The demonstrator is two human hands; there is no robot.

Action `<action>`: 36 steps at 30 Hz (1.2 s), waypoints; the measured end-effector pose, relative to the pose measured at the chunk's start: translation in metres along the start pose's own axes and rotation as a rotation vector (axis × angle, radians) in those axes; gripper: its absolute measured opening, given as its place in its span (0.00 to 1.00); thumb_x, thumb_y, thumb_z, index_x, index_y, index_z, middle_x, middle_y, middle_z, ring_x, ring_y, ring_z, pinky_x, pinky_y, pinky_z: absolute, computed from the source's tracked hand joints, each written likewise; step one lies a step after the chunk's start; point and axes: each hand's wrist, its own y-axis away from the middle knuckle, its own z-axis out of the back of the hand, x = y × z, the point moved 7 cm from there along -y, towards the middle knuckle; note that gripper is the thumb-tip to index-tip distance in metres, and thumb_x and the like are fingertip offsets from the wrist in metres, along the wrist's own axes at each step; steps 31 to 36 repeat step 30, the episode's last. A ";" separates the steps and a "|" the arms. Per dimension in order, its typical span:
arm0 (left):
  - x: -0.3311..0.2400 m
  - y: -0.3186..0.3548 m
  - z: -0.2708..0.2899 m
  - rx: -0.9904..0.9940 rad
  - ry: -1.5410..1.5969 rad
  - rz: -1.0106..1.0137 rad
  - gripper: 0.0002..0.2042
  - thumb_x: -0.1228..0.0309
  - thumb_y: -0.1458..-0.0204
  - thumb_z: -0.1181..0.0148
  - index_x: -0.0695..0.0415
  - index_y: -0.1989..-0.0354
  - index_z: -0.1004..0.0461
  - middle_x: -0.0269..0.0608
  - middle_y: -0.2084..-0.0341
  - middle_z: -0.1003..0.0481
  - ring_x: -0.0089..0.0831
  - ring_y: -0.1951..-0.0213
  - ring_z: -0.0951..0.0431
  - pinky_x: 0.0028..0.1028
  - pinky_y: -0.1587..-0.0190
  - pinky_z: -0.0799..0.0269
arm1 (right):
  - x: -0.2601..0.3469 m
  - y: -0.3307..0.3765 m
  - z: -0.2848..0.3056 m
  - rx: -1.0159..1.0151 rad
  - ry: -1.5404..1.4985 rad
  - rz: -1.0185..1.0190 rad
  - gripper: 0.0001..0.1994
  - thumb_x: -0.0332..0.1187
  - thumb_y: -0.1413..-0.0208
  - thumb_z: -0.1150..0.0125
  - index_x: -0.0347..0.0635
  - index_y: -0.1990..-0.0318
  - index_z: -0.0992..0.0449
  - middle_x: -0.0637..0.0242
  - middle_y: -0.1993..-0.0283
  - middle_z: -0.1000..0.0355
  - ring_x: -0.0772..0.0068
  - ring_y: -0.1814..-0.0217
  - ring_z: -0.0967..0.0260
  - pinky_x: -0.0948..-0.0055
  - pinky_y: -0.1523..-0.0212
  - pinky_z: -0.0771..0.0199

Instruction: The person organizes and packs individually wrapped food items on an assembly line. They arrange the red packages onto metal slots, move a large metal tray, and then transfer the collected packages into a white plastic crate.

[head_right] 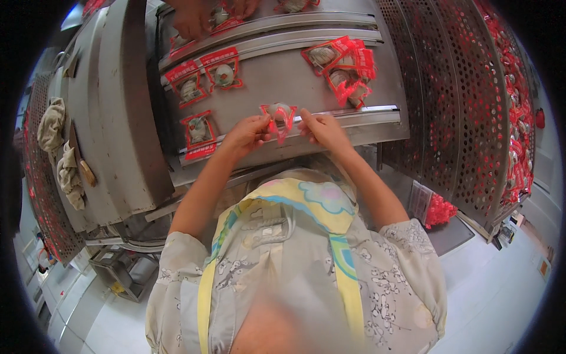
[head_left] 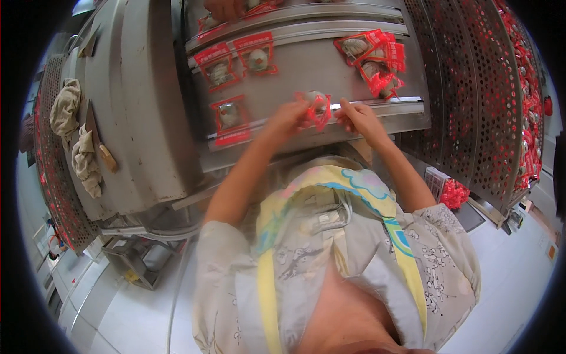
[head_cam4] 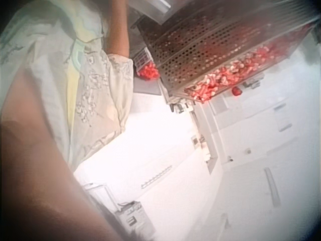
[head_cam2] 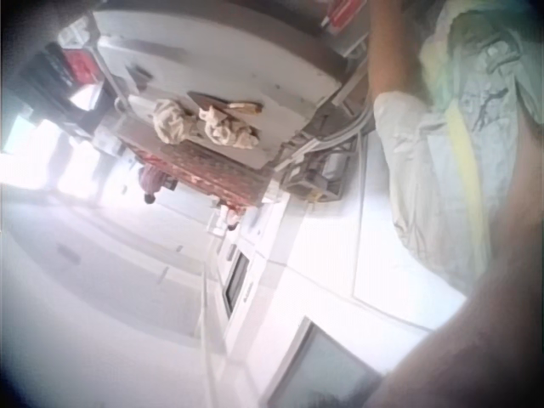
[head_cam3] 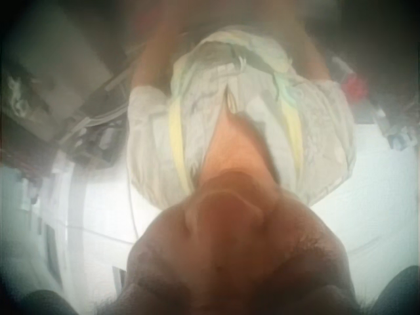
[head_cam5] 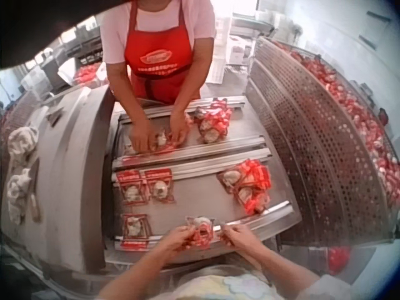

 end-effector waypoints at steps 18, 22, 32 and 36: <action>-0.066 0.056 0.057 -0.252 -0.822 -0.476 0.18 0.68 0.56 0.36 0.57 0.56 0.31 0.33 0.79 0.28 0.25 0.75 0.28 0.26 0.73 0.33 | 0.012 -0.062 -0.067 0.232 0.458 0.148 0.15 0.43 0.55 0.36 0.38 0.78 0.26 0.65 0.82 0.30 0.72 0.79 0.32 0.69 0.78 0.36; -0.077 0.073 0.058 -0.582 -1.357 -0.504 0.23 0.67 0.59 0.36 0.53 0.51 0.34 0.45 0.75 0.26 0.43 0.69 0.25 0.38 0.67 0.31 | 0.026 -0.069 -0.087 0.101 0.689 0.344 0.15 0.45 0.58 0.36 0.41 0.75 0.25 0.60 0.79 0.29 0.59 0.75 0.30 0.63 0.72 0.33; -0.069 0.067 0.077 -0.689 -1.608 -0.268 0.27 0.65 0.60 0.35 0.53 0.49 0.37 0.47 0.70 0.24 0.45 0.62 0.24 0.40 0.63 0.30 | 0.023 -0.073 -0.108 0.249 0.854 0.307 0.15 0.46 0.60 0.34 0.43 0.72 0.23 0.56 0.70 0.26 0.54 0.65 0.29 0.60 0.66 0.31; -0.069 0.067 0.077 -0.689 -1.608 -0.268 0.27 0.65 0.60 0.35 0.53 0.49 0.37 0.47 0.70 0.24 0.45 0.62 0.24 0.40 0.63 0.30 | 0.023 -0.073 -0.108 0.249 0.854 0.307 0.15 0.46 0.60 0.34 0.43 0.72 0.23 0.56 0.70 0.26 0.54 0.65 0.29 0.60 0.66 0.31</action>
